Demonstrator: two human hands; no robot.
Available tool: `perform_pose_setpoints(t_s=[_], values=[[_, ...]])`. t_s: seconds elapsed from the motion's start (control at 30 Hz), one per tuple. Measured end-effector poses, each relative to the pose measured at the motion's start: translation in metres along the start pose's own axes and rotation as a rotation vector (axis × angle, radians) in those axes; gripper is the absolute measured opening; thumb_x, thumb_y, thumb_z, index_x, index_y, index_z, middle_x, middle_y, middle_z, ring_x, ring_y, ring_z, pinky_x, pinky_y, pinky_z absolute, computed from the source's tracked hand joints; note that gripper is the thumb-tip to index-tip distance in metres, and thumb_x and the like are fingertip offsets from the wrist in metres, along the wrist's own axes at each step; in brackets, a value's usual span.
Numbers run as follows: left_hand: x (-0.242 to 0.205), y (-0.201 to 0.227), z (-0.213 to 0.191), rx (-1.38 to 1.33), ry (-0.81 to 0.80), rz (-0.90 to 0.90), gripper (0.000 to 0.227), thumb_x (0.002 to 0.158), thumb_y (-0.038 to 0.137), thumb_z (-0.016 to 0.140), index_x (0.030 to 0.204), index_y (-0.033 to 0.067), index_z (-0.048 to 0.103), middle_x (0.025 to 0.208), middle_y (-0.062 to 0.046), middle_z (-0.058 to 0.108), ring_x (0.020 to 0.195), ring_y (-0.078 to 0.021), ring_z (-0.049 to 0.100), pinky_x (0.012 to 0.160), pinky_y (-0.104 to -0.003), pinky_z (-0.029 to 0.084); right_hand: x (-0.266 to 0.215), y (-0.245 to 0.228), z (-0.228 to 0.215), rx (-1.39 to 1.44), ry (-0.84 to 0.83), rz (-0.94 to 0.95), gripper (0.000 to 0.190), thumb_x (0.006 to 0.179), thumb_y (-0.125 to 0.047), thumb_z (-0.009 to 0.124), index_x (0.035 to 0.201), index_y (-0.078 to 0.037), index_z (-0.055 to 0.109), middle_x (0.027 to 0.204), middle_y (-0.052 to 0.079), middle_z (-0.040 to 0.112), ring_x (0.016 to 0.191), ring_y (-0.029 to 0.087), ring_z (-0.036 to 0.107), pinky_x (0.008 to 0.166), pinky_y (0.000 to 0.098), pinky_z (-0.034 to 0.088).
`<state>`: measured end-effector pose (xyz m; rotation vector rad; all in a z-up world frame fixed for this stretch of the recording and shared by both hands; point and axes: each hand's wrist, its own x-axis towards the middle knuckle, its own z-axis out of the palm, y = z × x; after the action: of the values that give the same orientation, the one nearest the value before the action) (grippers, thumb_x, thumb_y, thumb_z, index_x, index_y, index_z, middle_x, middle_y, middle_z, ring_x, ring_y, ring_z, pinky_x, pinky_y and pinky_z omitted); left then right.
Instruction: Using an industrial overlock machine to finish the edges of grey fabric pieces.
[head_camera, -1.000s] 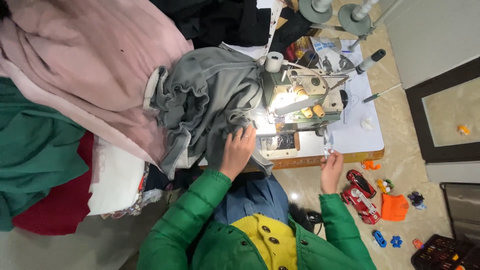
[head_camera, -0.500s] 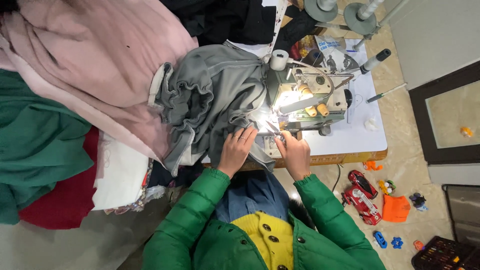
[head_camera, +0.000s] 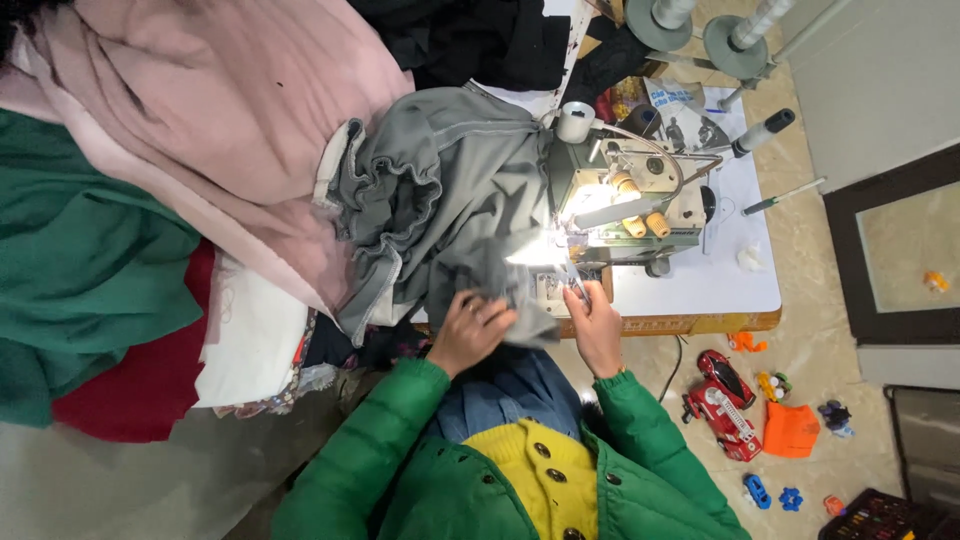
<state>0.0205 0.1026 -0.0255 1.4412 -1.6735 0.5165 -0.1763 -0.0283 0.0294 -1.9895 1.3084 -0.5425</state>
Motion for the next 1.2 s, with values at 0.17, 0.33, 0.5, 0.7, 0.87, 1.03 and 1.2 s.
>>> perform_pose_setpoints(t_s=[0.17, 0.33, 0.5, 0.7, 0.87, 1.03, 1.2], values=[[-0.032, 0.041, -0.046, -0.321, 0.08, -0.296, 0.029, 0.087, 0.003, 0.056, 0.109, 0.0159, 0.068, 0.093, -0.002, 0.061, 0.081, -0.0224, 0.063, 0.095, -0.052, 0.049, -0.02, 0.04, 0.006, 0.12, -0.002, 0.043, 0.034, 0.108, -0.042, 0.046, 0.094, -0.014, 0.059, 0.051, 0.004, 0.05, 0.053, 0.021, 0.053, 0.059, 0.0349, 0.042], [-0.042, 0.056, -0.066, -0.565, 0.323, -1.098, 0.036, 0.077, -0.005, 0.044, 0.103, 0.0049, 0.067, 0.093, -0.01, 0.058, 0.09, -0.0224, 0.055, 0.09, -0.04, 0.045, -0.03, 0.039, 0.006, 0.179, -0.042, 0.056, 0.033, 0.111, -0.037, 0.037, 0.105, -0.01, 0.056, 0.054, 0.004, 0.049, 0.056, 0.024, 0.055, 0.061, 0.0376, 0.044], [-0.043, 0.003, -0.117, -0.223, 0.625, -1.254, 0.034, 0.084, 0.003, 0.044, 0.111, 0.0086, 0.064, 0.106, -0.013, 0.059, 0.103, -0.0259, 0.055, 0.103, -0.04, 0.038, -0.024, 0.049, -0.007, 0.251, 0.115, -0.021, 0.04, 0.108, -0.04, 0.054, 0.128, -0.006, 0.053, 0.066, -0.006, 0.044, 0.062, 0.005, 0.042, 0.064, 0.0234, 0.035], [0.056, -0.013, -0.3, 0.653, 0.857, -0.65, 0.033, 0.117, 0.031, 0.036, 0.124, -0.0007, 0.045, 0.114, -0.023, 0.048, 0.104, -0.0375, 0.048, 0.097, -0.049, 0.037, -0.022, 0.044, 0.001, 0.09, 0.014, -0.15, 0.051, 0.108, -0.049, 0.033, 0.117, -0.018, 0.072, 0.057, -0.006, 0.032, 0.05, 0.009, 0.03, 0.049, 0.0284, 0.022], [0.062, -0.052, -0.322, 0.617, 1.092, -0.316, 0.023, 0.114, 0.023, 0.045, 0.125, 0.0029, 0.052, 0.117, -0.019, 0.053, 0.102, -0.0365, 0.05, 0.094, -0.05, 0.041, -0.027, 0.014, 0.007, 0.233, -0.043, -0.162, 0.054, 0.105, -0.051, 0.037, 0.129, -0.012, 0.067, 0.069, 0.0, 0.048, 0.059, 0.011, 0.052, 0.057, 0.0254, 0.044], [0.122, -0.084, -0.23, 0.42, 0.944, -0.157, 0.024, 0.104, 0.022, 0.047, 0.087, 0.0065, 0.055, 0.086, -0.012, 0.054, 0.076, -0.0281, 0.05, 0.07, -0.044, 0.041, -0.014, 0.0, 0.014, 0.18, -0.024, -0.266, 0.048, 0.107, -0.042, 0.041, 0.13, -0.007, 0.066, 0.127, 0.009, 0.071, 0.111, 0.023, 0.068, 0.087, 0.0324, 0.052], [0.168, -0.125, -0.11, 0.4, 0.234, -0.13, 0.036, 0.073, 0.019, 0.069, 0.107, 0.0282, 0.077, 0.126, -0.001, 0.064, 0.117, -0.0237, 0.058, 0.1, -0.044, 0.042, 0.002, -0.028, 0.012, 0.253, -0.011, -0.346, 0.033, 0.109, -0.025, 0.05, 0.133, -0.01, 0.066, 0.112, 0.022, 0.071, 0.104, 0.041, 0.069, 0.082, 0.05, 0.056]])
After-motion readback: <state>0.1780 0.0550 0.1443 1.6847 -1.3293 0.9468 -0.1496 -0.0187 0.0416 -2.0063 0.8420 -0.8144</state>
